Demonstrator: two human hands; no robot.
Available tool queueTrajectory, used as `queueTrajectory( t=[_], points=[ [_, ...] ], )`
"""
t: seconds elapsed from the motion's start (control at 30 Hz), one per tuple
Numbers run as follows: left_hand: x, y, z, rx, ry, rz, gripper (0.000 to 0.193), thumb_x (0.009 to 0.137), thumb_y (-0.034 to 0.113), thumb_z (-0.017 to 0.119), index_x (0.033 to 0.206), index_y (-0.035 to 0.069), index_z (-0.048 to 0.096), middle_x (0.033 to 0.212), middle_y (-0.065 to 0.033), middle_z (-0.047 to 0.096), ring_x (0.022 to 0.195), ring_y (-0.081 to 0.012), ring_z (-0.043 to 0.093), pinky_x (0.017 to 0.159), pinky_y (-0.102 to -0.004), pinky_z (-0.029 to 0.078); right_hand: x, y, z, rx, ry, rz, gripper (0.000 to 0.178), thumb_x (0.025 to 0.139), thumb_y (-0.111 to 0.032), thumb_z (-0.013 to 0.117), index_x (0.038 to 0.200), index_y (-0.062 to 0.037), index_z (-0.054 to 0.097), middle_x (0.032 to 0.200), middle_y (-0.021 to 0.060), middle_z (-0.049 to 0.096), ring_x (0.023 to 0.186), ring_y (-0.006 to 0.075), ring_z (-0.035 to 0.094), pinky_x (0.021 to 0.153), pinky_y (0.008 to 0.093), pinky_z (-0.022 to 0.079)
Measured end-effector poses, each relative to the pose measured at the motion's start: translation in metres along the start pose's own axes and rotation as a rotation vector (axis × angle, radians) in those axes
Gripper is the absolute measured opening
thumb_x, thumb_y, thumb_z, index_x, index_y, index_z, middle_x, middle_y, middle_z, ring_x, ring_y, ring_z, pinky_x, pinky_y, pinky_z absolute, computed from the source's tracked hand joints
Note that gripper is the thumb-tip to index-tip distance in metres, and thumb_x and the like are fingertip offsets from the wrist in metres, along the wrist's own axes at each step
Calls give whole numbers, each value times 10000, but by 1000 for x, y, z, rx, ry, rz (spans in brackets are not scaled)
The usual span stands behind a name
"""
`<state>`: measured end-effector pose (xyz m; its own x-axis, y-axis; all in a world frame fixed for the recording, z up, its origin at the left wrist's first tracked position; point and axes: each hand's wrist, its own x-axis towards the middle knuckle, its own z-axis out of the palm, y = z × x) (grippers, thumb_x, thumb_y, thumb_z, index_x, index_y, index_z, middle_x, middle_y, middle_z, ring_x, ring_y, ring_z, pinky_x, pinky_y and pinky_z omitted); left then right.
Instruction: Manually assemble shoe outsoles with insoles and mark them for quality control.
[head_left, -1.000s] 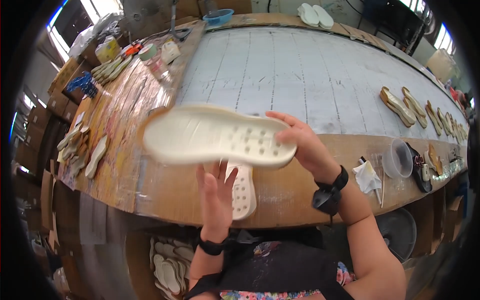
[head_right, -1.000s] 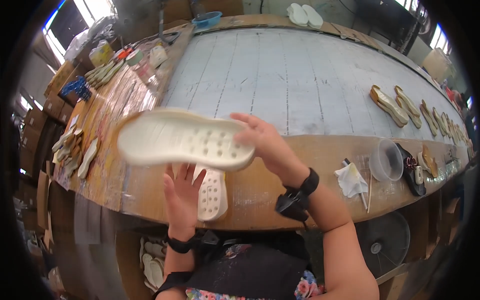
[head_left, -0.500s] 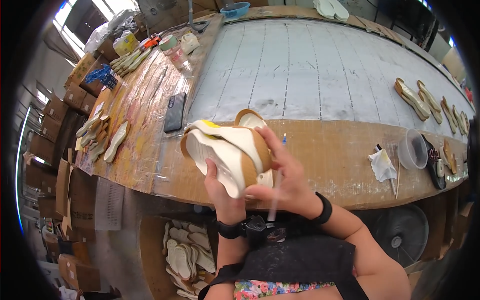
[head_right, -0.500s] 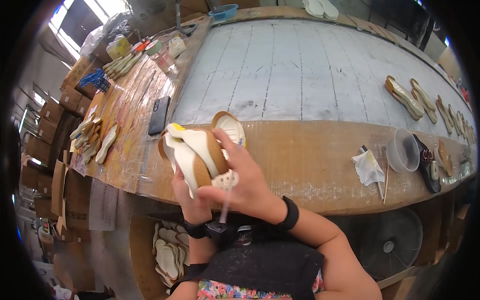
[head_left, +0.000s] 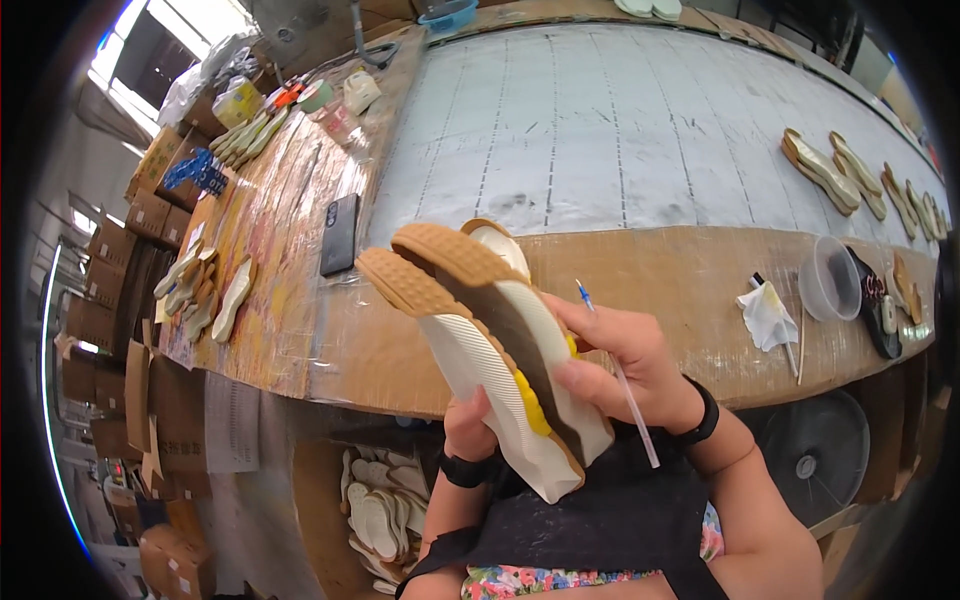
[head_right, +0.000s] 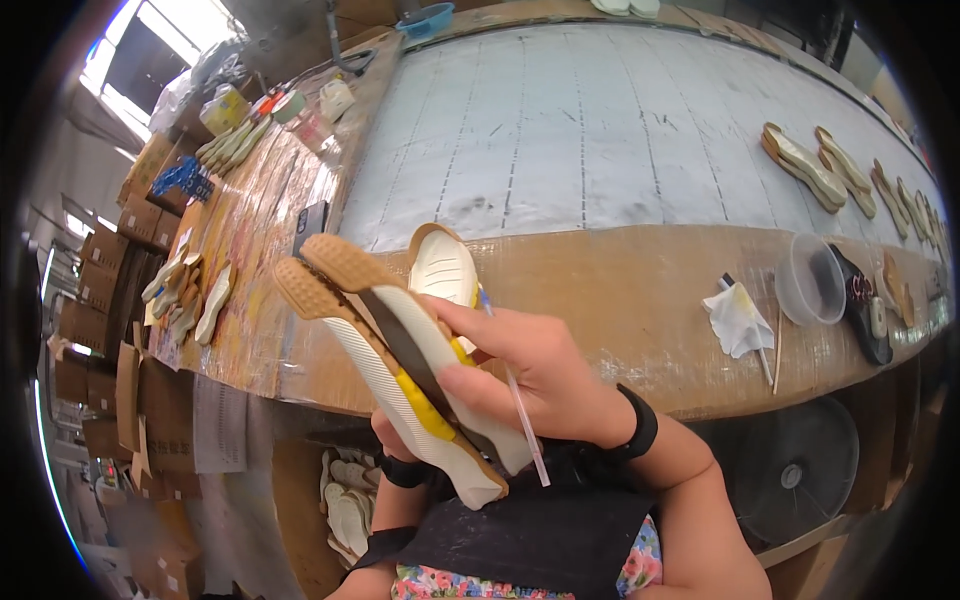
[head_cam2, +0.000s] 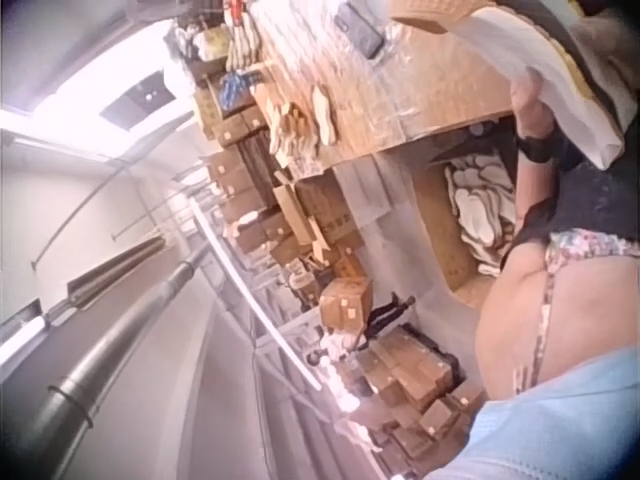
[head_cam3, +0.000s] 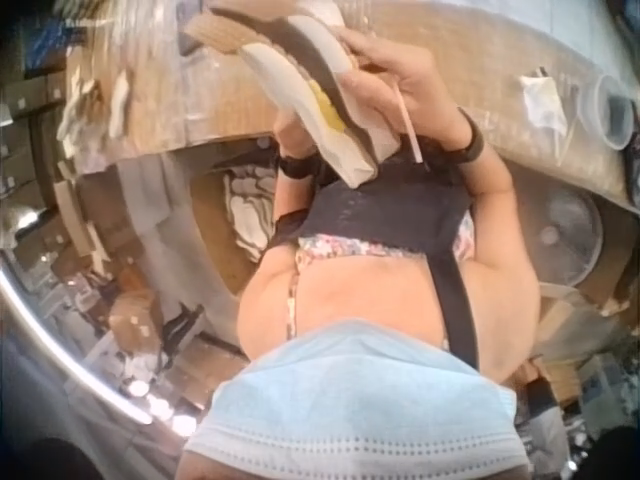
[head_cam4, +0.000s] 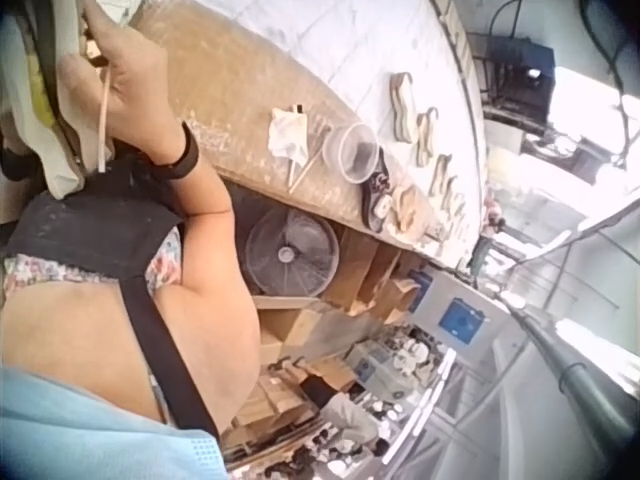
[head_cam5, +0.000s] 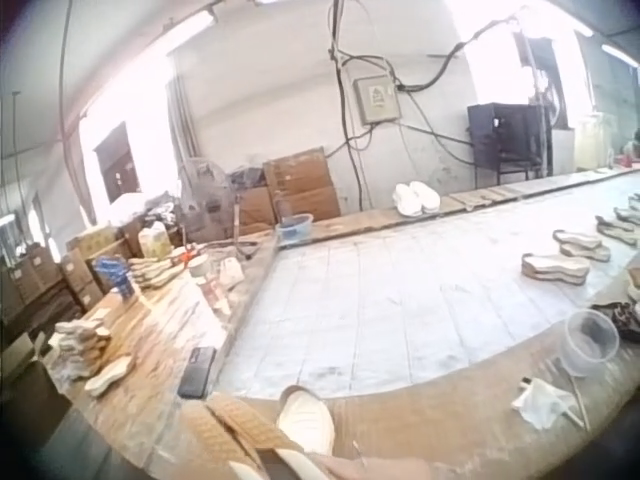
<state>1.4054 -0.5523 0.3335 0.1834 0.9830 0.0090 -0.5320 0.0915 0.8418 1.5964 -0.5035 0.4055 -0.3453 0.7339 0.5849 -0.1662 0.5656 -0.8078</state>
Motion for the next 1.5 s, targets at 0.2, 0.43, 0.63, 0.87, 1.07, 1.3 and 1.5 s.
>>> queueTrajectory(
  t=[0.2, 0.43, 0.63, 0.87, 1.07, 1.3, 1.5],
  points=[
    [-4, 10, 7, -38, -61, -72, 500, 803, 209, 581, 1225, 5, 405, 1149, -95, 520, 1049, -208, 506, 885, -339, 405, 11, -12, -9, 73, -60, 215, 356, 838, -145, 531, 1177, -36, 515, 738, 91, 620, 657, 95, 573, 600, 220, 459],
    [3, 47, 23, 50, 258, -128, 463, 846, 236, 514, 1204, -35, 403, 1088, -132, 552, 953, -232, 567, 834, -336, 454, 10, 50, -8, 176, 24, 354, 447, 851, -266, 553, 1180, 25, 469, 1108, 172, 557, 904, 171, 588, 783, 269, 455],
    [33, 49, -20, 0, 331, -202, 431, 879, 208, 449, 1224, -39, 374, 1124, -166, 537, 944, -251, 580, 830, -334, 471, -24, 121, 21, 62, -190, 630, 624, 863, -289, 521, 1317, 39, 246, 1208, 274, 442, 1086, 310, 492, 899, 342, 391],
    [41, 49, -27, -57, 307, -294, 394, 868, 180, 491, 1175, -55, 421, 1042, -135, 578, 869, -193, 604, 750, -293, 497, -32, 137, 67, 146, 5, 394, 658, 865, -219, 508, 1355, 14, 136, 1219, 279, 424, 1081, 313, 489, 903, 338, 381],
    [24, 60, -44, -286, 326, -252, 373, 871, 204, 491, 1145, -46, 457, 1032, -145, 590, 858, -197, 613, 757, -294, 501, -5, 105, 72, 459, 170, 749, 603, 839, -163, 566, 1319, 14, 248, 1227, 178, 453, 1002, 167, 514, 833, 268, 423],
    [-2, 38, -67, -392, 313, -105, 378, 872, 247, 514, 1127, -29, 478, 985, -121, 611, 819, -180, 624, 736, -287, 508, 9, 95, 89, 552, -6, 731, 539, 871, -116, 475, 1326, 45, 236, 1238, 175, 437, 1086, 197, 473, 899, 284, 389],
    [-48, 18, -60, -577, 138, 172, 371, 844, 190, 495, 1156, -10, 470, 1014, -125, 590, 861, -188, 603, 778, -296, 489, 10, 42, 100, 405, -216, 523, 545, 869, -95, 443, 1343, 35, 207, 1273, 168, 411, 1144, 215, 435, 963, 315, 342]
  ],
)
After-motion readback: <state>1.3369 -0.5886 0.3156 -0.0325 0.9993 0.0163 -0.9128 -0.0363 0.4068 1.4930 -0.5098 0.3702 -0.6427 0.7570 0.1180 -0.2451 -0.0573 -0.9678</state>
